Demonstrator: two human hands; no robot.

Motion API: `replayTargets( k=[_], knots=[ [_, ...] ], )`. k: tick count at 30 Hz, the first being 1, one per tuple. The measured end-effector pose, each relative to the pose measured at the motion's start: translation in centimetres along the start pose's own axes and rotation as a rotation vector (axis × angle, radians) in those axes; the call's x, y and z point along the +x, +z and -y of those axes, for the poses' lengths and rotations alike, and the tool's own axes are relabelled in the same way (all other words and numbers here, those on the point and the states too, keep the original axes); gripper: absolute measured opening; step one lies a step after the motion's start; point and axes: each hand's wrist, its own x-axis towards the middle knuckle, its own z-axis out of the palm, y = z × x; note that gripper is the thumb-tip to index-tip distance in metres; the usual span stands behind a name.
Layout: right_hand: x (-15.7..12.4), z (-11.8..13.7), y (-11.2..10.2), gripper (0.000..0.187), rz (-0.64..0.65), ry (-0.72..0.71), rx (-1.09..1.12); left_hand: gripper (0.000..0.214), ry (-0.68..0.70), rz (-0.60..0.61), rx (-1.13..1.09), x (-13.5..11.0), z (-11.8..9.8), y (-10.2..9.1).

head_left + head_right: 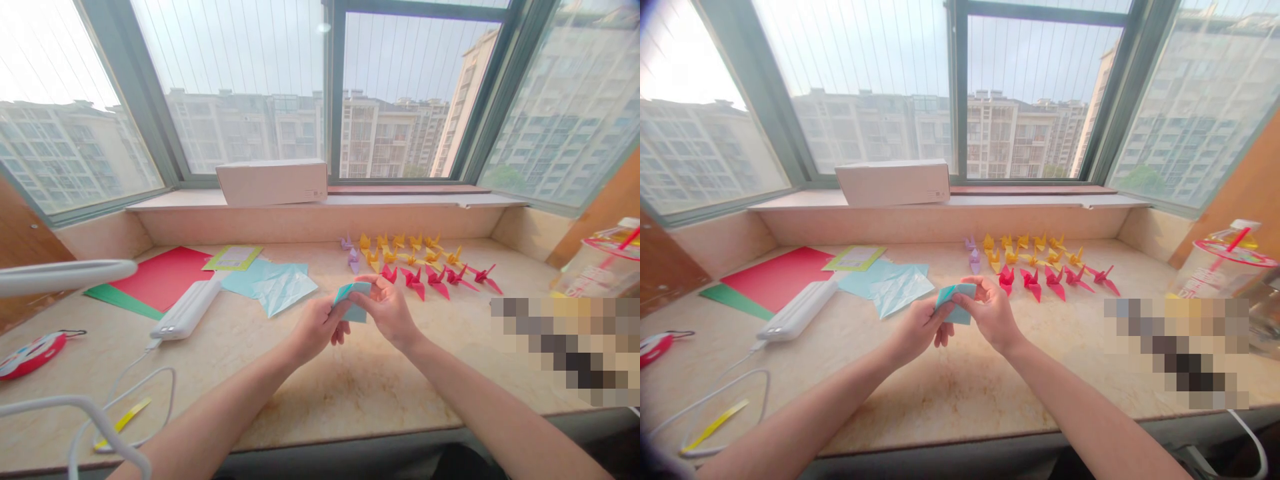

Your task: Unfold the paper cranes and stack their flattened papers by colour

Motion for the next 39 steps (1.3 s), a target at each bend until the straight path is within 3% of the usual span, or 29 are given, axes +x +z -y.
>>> replayTargets(
  k=[6,10,14,17,24,28,33,35,39],
  knots=[
    [-0.3,0.0,0.6,0.033,-0.126,0.014,-0.092,0.046,-0.015,-0.031,0.023,-0.2,-0.6,0.5],
    [-0.8,-0.5,0.5,0.021,-0.181,-0.193,-0.375,0.044,-0.024,-0.055,-0.037,-0.3,-0.7,0.8],
    [-1.2,-0.8,0.3,0.035,-0.009,-0.483,-0.669,0.047,-0.027,-0.126,-0.127,-0.1,-1.2,0.7],
    [-1.4,-1.1,0.6,0.054,0.175,-0.538,-0.724,0.047,-0.040,-0.170,-0.178,0.0,-1.7,0.5],
    [-1.6,-1.5,1.2,0.061,0.293,-0.485,-0.830,0.050,-0.031,-0.210,-0.120,-0.1,-1.5,0.4],
    [-1.3,-0.9,0.8,0.051,0.330,-0.432,-0.675,0.046,-0.023,-0.191,-0.098,0.1,-1.0,-0.1],
    [-0.6,-0.5,0.1,0.043,0.131,-0.153,-0.344,0.053,-0.061,-0.063,-0.126,0.1,-1.3,-0.3],
    [-0.4,-0.5,0.0,0.040,0.108,-0.055,-0.294,0.055,-0.058,-0.034,-0.095,0.0,-1.5,-0.3],
    [-0.6,-0.3,0.0,0.037,0.080,-0.022,-0.333,0.059,-0.044,-0.047,0.029,0.0,-1.5,-0.7]
  ],
)
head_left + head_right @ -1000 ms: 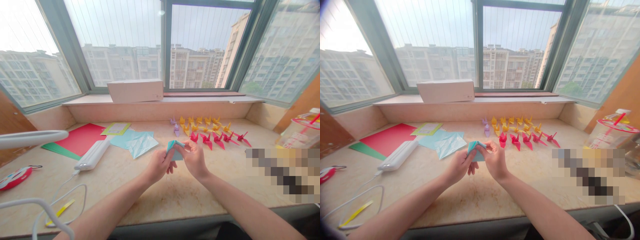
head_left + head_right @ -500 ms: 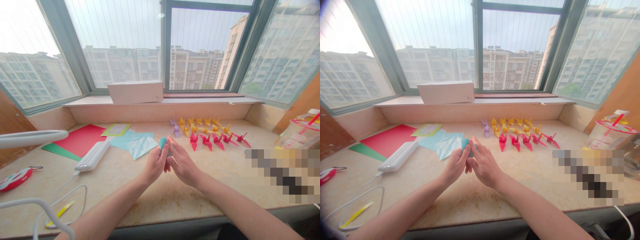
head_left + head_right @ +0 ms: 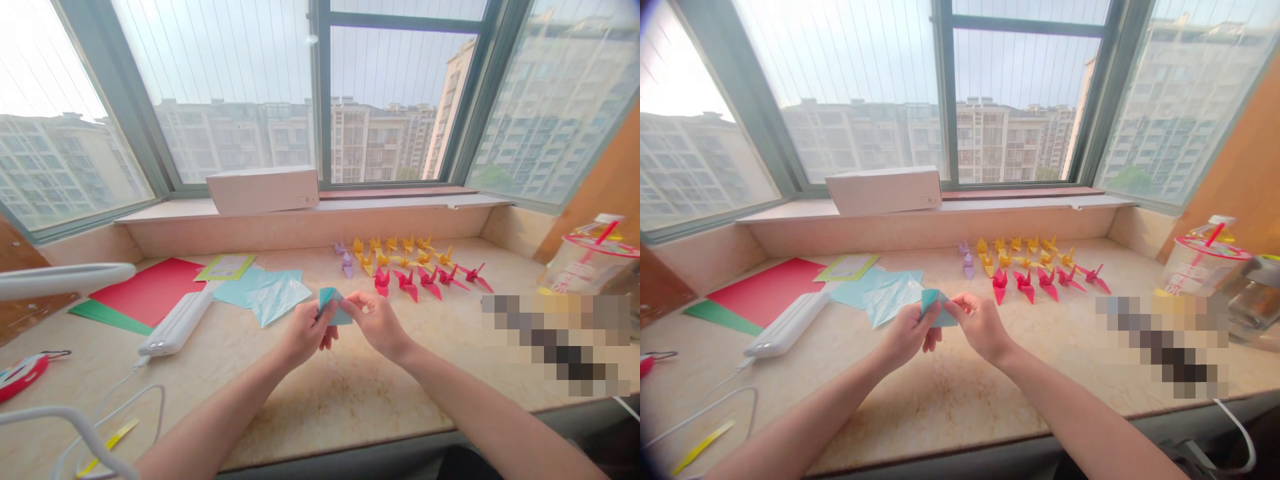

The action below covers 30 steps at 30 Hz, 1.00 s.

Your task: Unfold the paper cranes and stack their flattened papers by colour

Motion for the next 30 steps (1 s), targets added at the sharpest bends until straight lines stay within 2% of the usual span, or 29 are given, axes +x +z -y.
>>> replayTargets(
  k=[2,4,7,11,14,17,21,25,30],
  knots=[
    [-0.1,0.3,0.0,0.034,-0.023,-0.033,-0.043,0.060,-0.005,0.021,0.047,0.1,0.2,-0.3],
    [-0.1,0.5,-0.1,0.031,-0.014,-0.064,-0.036,0.061,-0.022,0.108,0.090,0.1,0.4,-0.6],
    [-0.1,0.7,-0.2,0.027,0.010,-0.031,0.036,0.063,-0.044,0.244,0.154,0.0,0.5,-0.6],
    [-0.2,0.8,-0.2,0.023,0.015,-0.017,0.065,0.064,-0.031,0.267,0.184,-0.3,0.4,-0.4],
    [-0.2,0.9,-0.1,0.022,-0.029,-0.073,0.011,0.065,-0.022,0.229,0.233,-0.3,0.0,-0.6],
    [0.0,0.6,-0.1,0.022,-0.076,-0.148,-0.063,0.057,-0.055,0.144,0.214,-0.1,-0.2,-0.9],
    [0.4,0.0,-0.3,0.022,-0.086,-0.149,0.012,0.045,-0.112,0.079,0.011,0.4,-0.3,-1.2],
    [0.7,-0.1,-0.6,0.020,-0.087,-0.185,0.186,0.046,-0.106,0.025,-0.239,0.6,-0.6,-1.1],
    [0.6,0.1,-0.7,0.013,-0.081,-0.295,0.125,0.045,-0.029,-0.046,-0.400,0.5,-0.9,-1.0]
  ],
)
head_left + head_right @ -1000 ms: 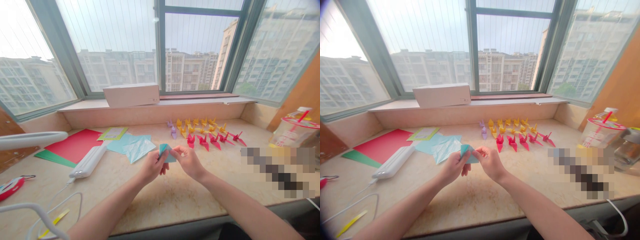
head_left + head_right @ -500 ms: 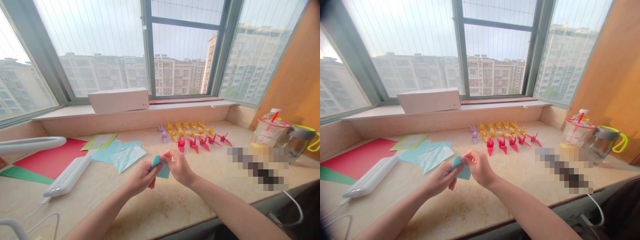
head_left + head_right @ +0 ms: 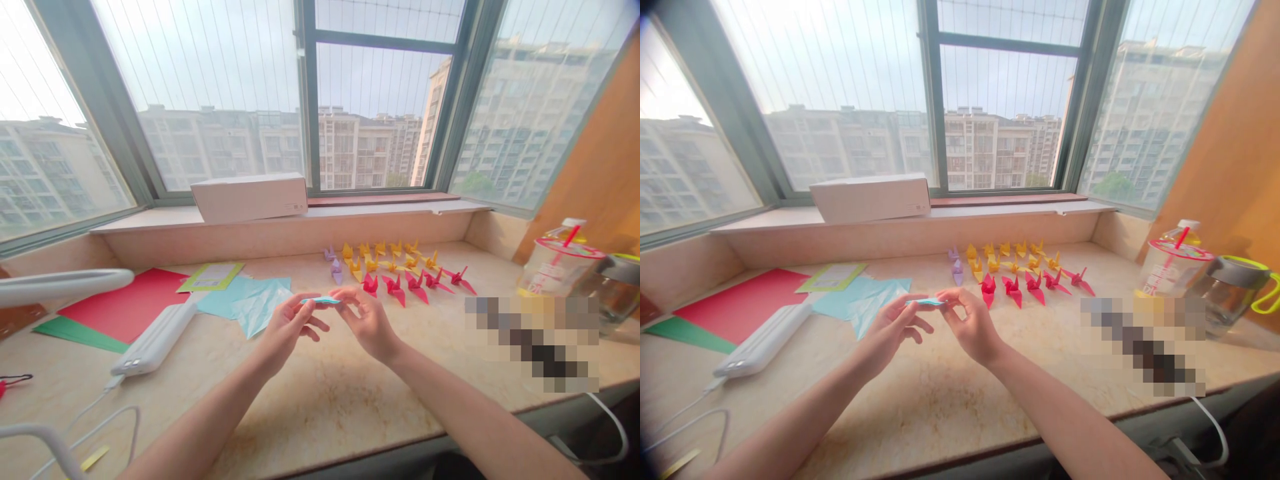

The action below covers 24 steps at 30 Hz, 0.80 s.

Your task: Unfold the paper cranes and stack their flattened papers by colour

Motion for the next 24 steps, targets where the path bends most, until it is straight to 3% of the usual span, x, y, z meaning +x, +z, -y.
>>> replayTargets(
  k=[4,8,13,18,24],
  knots=[
    [-0.03,0.11,-0.04,0.015,0.030,-0.033,-0.105,0.040,0.038,-0.038,-0.027,0.10,0.15,-0.08],
    [-0.08,0.11,-0.07,0.020,0.029,0.017,-0.198,0.046,0.031,-0.073,0.128,0.17,0.23,-0.26],
    [-0.21,-0.06,-0.07,0.024,0.004,0.129,-0.132,0.056,0.021,-0.122,0.310,0.08,0.42,-0.47],
    [-0.27,-0.36,-0.13,0.028,0.041,0.249,-0.067,0.046,0.060,-0.092,0.253,0.24,0.92,-0.49],
    [0.01,-0.28,-0.26,0.014,0.032,0.038,0.019,0.035,0.119,-0.064,0.121,0.15,0.58,-0.14]
  ],
)
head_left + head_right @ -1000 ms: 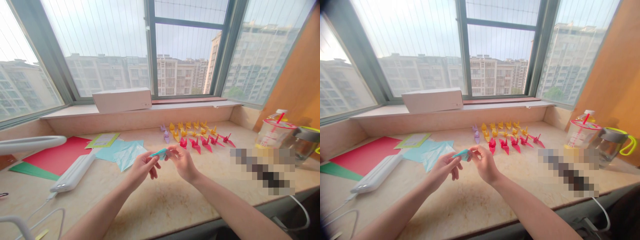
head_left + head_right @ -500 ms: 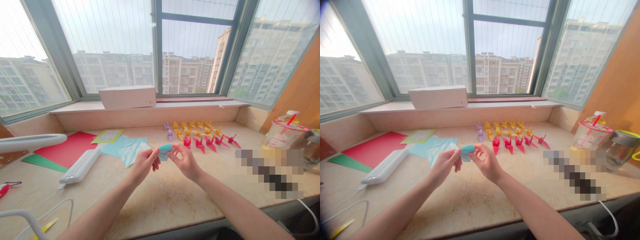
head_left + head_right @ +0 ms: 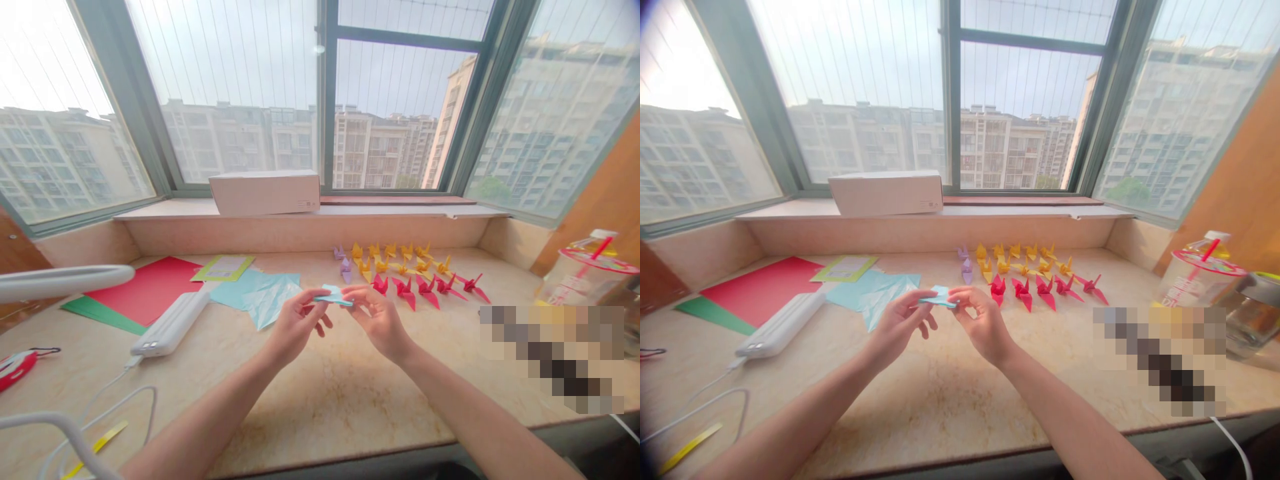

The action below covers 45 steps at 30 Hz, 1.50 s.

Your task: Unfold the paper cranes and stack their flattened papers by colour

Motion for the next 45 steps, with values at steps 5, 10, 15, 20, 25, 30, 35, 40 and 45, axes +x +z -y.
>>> replayTargets(
  k=[5,10,15,20,25,30,35,40,45],
  knots=[
    [0.1,0.1,-0.3,0.016,-0.022,-0.007,-0.138,0.024,0.049,-0.002,-0.025,-0.2,-0.2,0.1],
    [0.1,-0.1,-0.5,0.023,-0.047,0.062,-0.054,0.028,0.035,0.051,-0.024,-0.4,0.3,0.2],
    [0.1,-0.5,-0.4,0.026,-0.048,0.091,0.002,0.029,0.053,0.000,0.037,-0.3,1.0,0.2],
    [0.0,-0.7,-0.3,0.030,-0.094,0.077,-0.124,0.023,0.073,0.014,0.085,-0.2,1.4,0.2],
    [-0.1,0.2,-0.4,0.027,-0.092,0.014,-0.263,0.037,0.103,0.048,0.015,-0.4,1.0,0.5],
    [-0.2,0.3,-0.2,0.026,-0.108,-0.042,-0.354,0.072,0.020,0.018,-0.040,-0.3,0.8,0.7],
    [-0.3,0.0,-0.1,0.023,-0.111,-0.030,-0.332,0.047,-0.067,-0.044,-0.120,0.3,1.1,0.5],
    [-0.2,0.3,-0.2,0.044,-0.031,0.119,-0.158,0.029,-0.102,-0.021,-0.215,0.5,1.2,0.0],
    [0.0,0.8,-0.1,0.040,0.095,0.238,0.111,0.025,-0.083,0.056,-0.205,0.5,1.2,-0.3]
  ],
)
